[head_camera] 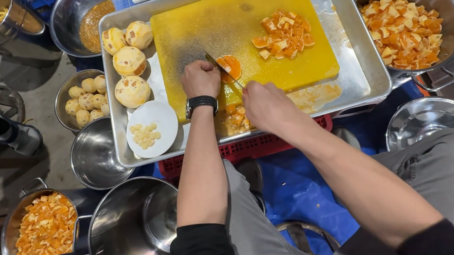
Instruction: Slicing and dicing oranges on a cutting board using a knife in a food preparation setting.
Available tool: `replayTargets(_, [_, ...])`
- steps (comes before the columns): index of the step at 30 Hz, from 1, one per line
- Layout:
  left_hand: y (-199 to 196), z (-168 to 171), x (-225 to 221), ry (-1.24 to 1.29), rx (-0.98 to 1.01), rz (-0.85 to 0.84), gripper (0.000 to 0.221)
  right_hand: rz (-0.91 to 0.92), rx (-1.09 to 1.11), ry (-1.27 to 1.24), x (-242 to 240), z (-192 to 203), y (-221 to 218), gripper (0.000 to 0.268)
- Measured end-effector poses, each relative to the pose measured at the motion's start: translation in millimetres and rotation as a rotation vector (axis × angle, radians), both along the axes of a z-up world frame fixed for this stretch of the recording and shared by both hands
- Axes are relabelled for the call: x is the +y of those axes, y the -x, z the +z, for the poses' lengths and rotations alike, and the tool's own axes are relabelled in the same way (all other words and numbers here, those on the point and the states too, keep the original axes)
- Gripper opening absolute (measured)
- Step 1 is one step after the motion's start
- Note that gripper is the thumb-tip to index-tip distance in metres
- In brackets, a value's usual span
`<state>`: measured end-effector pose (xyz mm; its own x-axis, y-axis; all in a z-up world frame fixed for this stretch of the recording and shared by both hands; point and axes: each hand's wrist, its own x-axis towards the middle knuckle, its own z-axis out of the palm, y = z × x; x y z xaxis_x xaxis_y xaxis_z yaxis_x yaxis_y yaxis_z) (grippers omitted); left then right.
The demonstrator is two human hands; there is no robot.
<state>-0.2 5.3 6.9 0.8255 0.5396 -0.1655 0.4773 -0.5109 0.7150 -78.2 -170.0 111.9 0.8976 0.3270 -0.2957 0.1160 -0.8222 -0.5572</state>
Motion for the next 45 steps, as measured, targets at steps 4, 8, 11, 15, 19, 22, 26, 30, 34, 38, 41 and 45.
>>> replayTargets(4, [7.4,7.1,-0.3,-0.024,-0.021,-0.025,0.013,0.016,0.063,0.042,-36.8,14.9,34.2,0.044])
replayTargets(8, [0.6,0.6,7.8,-0.106,-0.043,-0.139,0.024,0.002,0.174,0.146,-70.1,63.6,68.9,0.043])
replayTargets(11, [18.0,51.9,2.1,-0.298,-0.043,-0.420,0.053,-0.046,0.170,0.135,-90.6,77.0,79.1,0.039])
replayTargets(15, [16.8,64.0,-2.8,-0.538,0.081,-0.760,0.065,-0.116,0.154,0.085,-112.1,57.6,78.1,0.033])
replayTargets(19, [9.2,41.9,1.9,-0.420,0.057,-0.745,0.055,-0.163,0.169,0.042,-109.4,52.8,80.2,0.033])
replayTargets(22, [5.2,28.5,-2.0,-0.295,-0.002,-0.646,0.050,-0.171,0.149,-0.002,-106.4,35.0,68.0,0.035])
replayTargets(26, [0.5,0.9,-11.5,-0.239,-0.018,-0.469,0.054,-0.166,0.067,-0.074,-94.9,-14.5,35.4,0.036])
replayTargets(30, [11.0,10.5,-39.3,-0.094,-0.065,-0.331,0.049,-0.174,0.020,-0.118,-76.4,-23.0,17.7,0.033])
replayTargets(34, [6.8,8.8,-36.9,-0.158,-0.046,-0.310,0.055,-0.139,-0.017,-0.071,-72.7,-12.2,12.3,0.035])
replayTargets(38, [17.9,32.1,-34.8,-0.153,-0.096,-0.393,0.074,-0.134,-0.015,-0.112,-66.7,7.7,25.8,0.036])
replayTargets(41, [19.3,36.9,-31.1,-0.223,-0.143,-0.496,0.063,-0.126,0.004,-0.140,-60.0,6.5,30.8,0.035])
replayTargets(45, [2.7,10.4,-22.0,-0.292,-0.157,-0.570,0.052,-0.136,0.013,-0.144,-55.6,2.5,27.2,0.035])
